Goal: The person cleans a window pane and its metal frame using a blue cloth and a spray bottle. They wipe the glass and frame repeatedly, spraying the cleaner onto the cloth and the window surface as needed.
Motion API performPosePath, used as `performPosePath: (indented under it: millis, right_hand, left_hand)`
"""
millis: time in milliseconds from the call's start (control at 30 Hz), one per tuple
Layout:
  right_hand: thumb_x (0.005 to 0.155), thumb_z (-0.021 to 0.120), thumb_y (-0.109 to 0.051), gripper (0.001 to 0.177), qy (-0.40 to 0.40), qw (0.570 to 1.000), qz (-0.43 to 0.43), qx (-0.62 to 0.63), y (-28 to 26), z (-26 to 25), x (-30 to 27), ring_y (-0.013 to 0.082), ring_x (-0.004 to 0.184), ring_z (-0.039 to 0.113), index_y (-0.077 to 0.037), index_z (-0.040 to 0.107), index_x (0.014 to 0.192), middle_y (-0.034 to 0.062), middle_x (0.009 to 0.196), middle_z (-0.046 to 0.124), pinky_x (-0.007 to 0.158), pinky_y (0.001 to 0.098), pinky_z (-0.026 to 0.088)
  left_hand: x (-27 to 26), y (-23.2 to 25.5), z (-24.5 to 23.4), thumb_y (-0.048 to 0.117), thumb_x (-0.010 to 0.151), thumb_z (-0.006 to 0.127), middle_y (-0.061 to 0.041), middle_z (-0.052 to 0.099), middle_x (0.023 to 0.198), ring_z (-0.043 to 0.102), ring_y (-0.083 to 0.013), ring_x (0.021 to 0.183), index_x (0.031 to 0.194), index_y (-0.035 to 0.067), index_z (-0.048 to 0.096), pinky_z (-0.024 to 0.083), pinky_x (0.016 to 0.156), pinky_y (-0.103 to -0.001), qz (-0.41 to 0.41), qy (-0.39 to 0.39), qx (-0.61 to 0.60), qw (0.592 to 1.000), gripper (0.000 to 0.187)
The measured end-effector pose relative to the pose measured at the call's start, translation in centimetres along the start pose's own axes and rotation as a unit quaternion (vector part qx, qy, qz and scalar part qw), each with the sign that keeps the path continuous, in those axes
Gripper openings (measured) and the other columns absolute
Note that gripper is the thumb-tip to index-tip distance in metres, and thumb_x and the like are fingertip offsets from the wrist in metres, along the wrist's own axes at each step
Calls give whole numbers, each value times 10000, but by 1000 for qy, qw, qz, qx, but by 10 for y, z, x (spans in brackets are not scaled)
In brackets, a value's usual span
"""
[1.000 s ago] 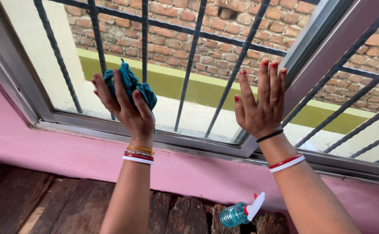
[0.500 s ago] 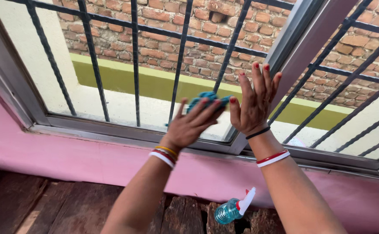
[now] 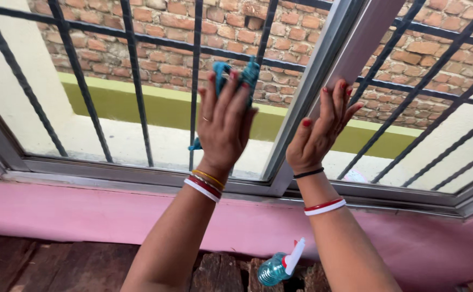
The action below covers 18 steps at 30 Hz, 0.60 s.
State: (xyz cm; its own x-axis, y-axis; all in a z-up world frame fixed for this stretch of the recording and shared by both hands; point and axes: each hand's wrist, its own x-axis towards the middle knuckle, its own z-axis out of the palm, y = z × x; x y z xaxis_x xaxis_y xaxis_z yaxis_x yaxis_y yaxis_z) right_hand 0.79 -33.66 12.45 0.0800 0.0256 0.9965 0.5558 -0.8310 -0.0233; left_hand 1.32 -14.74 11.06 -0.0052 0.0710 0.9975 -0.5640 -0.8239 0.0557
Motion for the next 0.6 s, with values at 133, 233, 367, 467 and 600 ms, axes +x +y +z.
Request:
performPosePath:
  millis: [133,233,367,467,600]
  right_hand:
    - [1156,237,-409,565,1,1000,-4,10,-1,-2,0,302,1638,204,-47,424,1548,166,1699,308,1331,516,26]
    - [1158,233,-403,565,-6,1000,-9,4,-1,-4,0,312,1635,197,-38,422,1545,173,1699,298,1327,520,31]
    - [1152,229,-410,561,14,1000,5,8,2,1,-2,300,1637,203,-58,436,1537,157,1700,300,1332,507,29]
    - [1147,218,-419,570,37,999,28,7,1,3,-3,283,1615,213,-69,434,1541,145,1701,306,1337,503,26]
    - [1159,216,-424,577,43,998,45,27,3,1,-4,265,1592,232,-53,410,1556,148,1700,317,1350,499,48]
  left_hand:
    - [-37,0,-17,247,1096,577,-32,394,1650,305,-257,1564,1535,228,531,209,1326,-450,207,-222,24,953,442]
    - [-64,-18,-38,209,1006,543,48,282,1667,214,-182,1558,1533,351,491,93,1306,-460,355,-329,54,873,549]
    - [-56,-51,-40,273,1120,529,-71,201,1718,141,-230,1605,1583,469,418,-33,1286,-494,321,-172,55,930,515]
    - [-27,-41,-21,353,1175,582,-60,213,1668,216,-213,1595,1654,342,443,101,1367,-480,192,-34,32,980,500]
    - [6,6,22,337,1155,647,-112,401,1533,375,-287,1503,1540,193,551,269,1334,-506,135,-68,-74,986,423]
